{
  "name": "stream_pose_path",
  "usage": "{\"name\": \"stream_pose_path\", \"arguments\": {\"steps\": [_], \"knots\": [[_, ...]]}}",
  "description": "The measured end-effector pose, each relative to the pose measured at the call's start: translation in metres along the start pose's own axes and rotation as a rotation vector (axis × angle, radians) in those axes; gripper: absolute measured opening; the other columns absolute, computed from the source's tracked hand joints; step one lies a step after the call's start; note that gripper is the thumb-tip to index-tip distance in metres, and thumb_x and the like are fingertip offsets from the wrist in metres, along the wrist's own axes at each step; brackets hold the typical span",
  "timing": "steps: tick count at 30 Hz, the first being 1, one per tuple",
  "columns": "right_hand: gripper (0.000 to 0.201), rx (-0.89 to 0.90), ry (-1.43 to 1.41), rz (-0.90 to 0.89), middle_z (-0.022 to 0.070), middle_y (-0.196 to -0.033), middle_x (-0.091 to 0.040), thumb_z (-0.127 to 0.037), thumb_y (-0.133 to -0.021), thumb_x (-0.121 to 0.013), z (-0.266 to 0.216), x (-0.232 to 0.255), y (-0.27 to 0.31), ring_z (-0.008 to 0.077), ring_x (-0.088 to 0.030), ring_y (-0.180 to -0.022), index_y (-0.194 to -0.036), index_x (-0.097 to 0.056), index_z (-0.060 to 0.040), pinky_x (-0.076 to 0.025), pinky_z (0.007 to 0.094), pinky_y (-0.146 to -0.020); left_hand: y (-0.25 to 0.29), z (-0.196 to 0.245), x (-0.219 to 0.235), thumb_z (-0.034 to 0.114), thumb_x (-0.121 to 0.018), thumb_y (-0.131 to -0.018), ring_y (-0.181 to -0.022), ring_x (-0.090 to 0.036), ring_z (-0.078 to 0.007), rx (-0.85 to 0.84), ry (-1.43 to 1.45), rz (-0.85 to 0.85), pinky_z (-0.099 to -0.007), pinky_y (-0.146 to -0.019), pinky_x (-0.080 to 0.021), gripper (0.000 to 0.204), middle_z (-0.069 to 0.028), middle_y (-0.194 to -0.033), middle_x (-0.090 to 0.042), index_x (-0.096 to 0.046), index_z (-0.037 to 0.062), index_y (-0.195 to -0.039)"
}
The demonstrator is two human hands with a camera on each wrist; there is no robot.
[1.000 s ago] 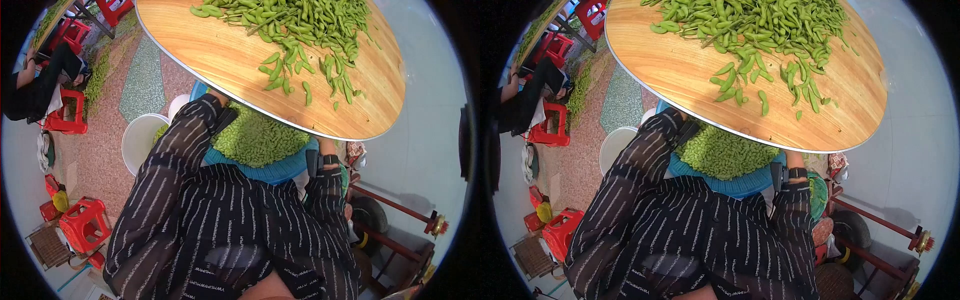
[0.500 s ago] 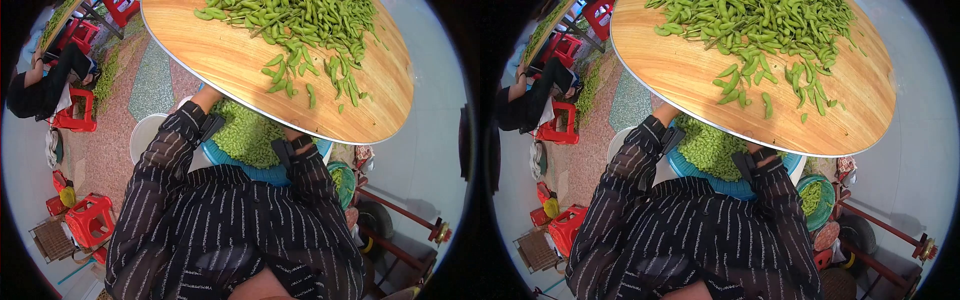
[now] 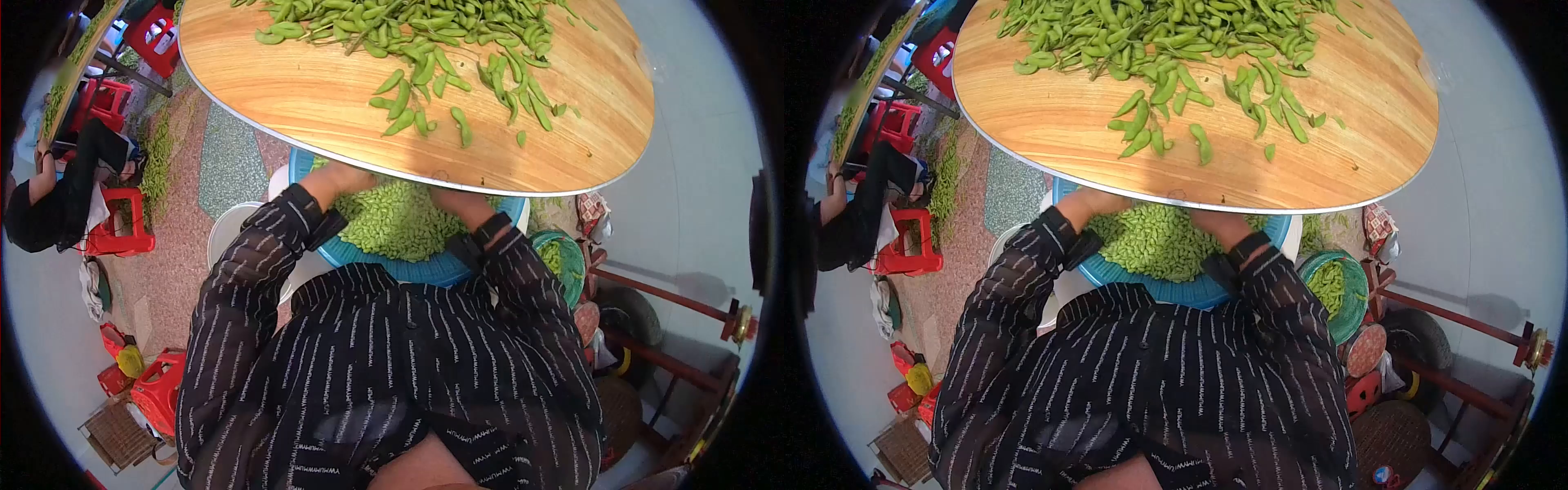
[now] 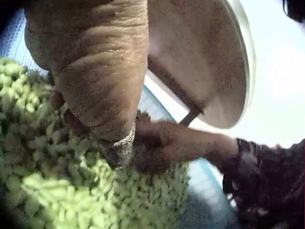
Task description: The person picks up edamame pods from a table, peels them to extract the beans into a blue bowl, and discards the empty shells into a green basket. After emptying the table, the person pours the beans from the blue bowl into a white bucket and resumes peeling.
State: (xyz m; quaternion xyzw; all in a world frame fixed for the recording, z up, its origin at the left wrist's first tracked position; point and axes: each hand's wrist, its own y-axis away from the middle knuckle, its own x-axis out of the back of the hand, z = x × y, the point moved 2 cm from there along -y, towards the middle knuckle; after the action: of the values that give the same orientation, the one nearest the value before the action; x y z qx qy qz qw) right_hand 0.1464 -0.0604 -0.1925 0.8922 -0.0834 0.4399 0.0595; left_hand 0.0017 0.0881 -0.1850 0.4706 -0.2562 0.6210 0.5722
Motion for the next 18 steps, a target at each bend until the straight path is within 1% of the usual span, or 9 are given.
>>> {"name": "stream_pose_path", "arguments": {"steps": [2, 4, 5, 7, 8, 10, 15, 17, 18], "knots": [[0.033, -0.057, -0.040, 0.107, 0.0147, -0.104, -0.053, -0.023, -0.079, -0.048, 0.011, 0.012, -0.004, 0.0308, -0.050, -0.095, -0.109, -0.049, -0.0103, -0.039, 0.0386, -0.084, 0.002, 0.011, -0.013, 0.029, -0.059, -0.070, -0.111, -0.040, -0.0277, -0.057, -0.122, -0.067, -0.0382, -0.093, -0.032, 0.049, -0.0128, -0.119, -0.044, -0.048, 0.0128, -0.114], [0.036, -0.003, -0.961, 0.202, 0.0116, -0.117, -0.047, -0.035, -0.085, -0.039, 0.026, 0.015, -0.004, 0.0306, -0.042, -0.107, -0.112, -0.049, -0.0140, -0.033, 0.0390, -0.090, -0.002, 0.002, -0.035, 0.034, -0.063, -0.066, -0.108, -0.042, -0.0313, -0.132, -0.221, -0.074, -0.0379, -0.091, -0.033, 0.051, -0.0144, -0.115, -0.047, -0.051, 0.0114, -0.110], [0.036, -0.010, -0.963, 0.207, 0.0116, -0.117, -0.047, -0.035, -0.085, -0.039, 0.026, 0.017, -0.001, 0.0306, -0.042, -0.107, -0.112, -0.049, -0.0140, -0.033, 0.0390, -0.090, -0.008, -0.016, -0.043, 0.034, -0.063, -0.066, -0.108, -0.042, -0.0313, -0.137, -0.220, -0.080, -0.0379, -0.091, -0.033, 0.051, -0.0144, -0.115, -0.047, -0.051, 0.0114, -0.110], [0.034, -0.042, 0.063, -0.034, 0.0147, -0.117, -0.047, -0.032, -0.087, -0.037, -0.001, 0.028, 0.003, 0.0312, -0.043, -0.106, -0.110, -0.051, -0.0117, -0.034, 0.0386, -0.090, -0.017, -0.044, -0.043, 0.022, -0.062, -0.067, -0.108, -0.042, -0.0309, 0.027, 0.115, 0.105, -0.0394, -0.091, -0.033, 0.053, -0.0136, -0.115, -0.046, -0.044, 0.0186, -0.117], [0.027, 0.048, 0.203, -0.026, 0.0162, -0.108, -0.051, -0.021, -0.083, -0.041, -0.006, 0.016, 0.009, 0.0329, -0.050, -0.097, -0.105, -0.054, -0.0124, -0.040, 0.0396, -0.083, -0.018, -0.044, -0.045, 0.022, -0.062, -0.067, -0.108, -0.042, -0.0309, 0.024, 0.113, 0.102, -0.0394, -0.091, -0.033, 0.053, -0.0136, -0.115, -0.046, -0.044, 0.0186, -0.117], [0.025, 0.078, 0.267, -0.455, 0.0152, -0.094, -0.054, -0.012, -0.076, -0.043, -0.027, 0.005, 0.033, 0.0312, -0.055, -0.085, -0.096, -0.057, -0.0110, -0.045, 0.0402, -0.071, -0.016, -0.031, -0.033, 0.024, -0.062, -0.067, -0.109, -0.041, -0.0305, 0.015, 0.061, 0.070, -0.0395, -0.091, -0.033, 0.053, -0.0132, -0.116, -0.046, -0.045, 0.0170, -0.116], [0.018, 0.132, 0.346, -0.532, 0.0156, -0.088, -0.054, -0.007, -0.071, -0.045, 0.000, -0.012, 0.058, 0.0312, -0.057, -0.077, -0.085, -0.056, -0.0057, -0.046, 0.0412, -0.062, -0.005, 0.017, -0.005, 0.029, -0.064, -0.066, -0.111, -0.040, -0.0294, -0.015, -0.077, -0.019, -0.0397, -0.091, -0.033, 0.053, -0.0121, -0.118, -0.045, -0.048, 0.0129, -0.113], [0.015, 0.059, 0.379, -0.261, 0.0167, -0.086, -0.054, -0.007, -0.069, -0.046, 0.026, 0.002, 0.056, 0.0327, -0.057, -0.074, -0.081, -0.056, -0.0042, -0.046, 0.0425, -0.060, 0.001, 0.030, -0.008, 0.030, -0.064, -0.066, -0.111, -0.040, -0.0292, -0.024, -0.108, -0.036, -0.0397, -0.091, -0.033, 0.053, -0.0119, -0.119, -0.044, -0.048, 0.0120, -0.113], [0.015, 0.056, 0.380, -0.258, 0.0167, -0.086, -0.054, -0.007, -0.069, -0.046, 0.024, 0.008, 0.058, 0.0327, -0.057, -0.074, -0.081, -0.056, -0.0042, -0.046, 0.0425, -0.060, 0.005, 0.038, -0.016, 0.030, -0.060, -0.070, -0.109, -0.041, -0.0301, -0.186, -0.206, -0.130, -0.0386, -0.090, -0.034, 0.051, -0.0138, -0.119, -0.043, -0.045, 0.0125, -0.116]]}}
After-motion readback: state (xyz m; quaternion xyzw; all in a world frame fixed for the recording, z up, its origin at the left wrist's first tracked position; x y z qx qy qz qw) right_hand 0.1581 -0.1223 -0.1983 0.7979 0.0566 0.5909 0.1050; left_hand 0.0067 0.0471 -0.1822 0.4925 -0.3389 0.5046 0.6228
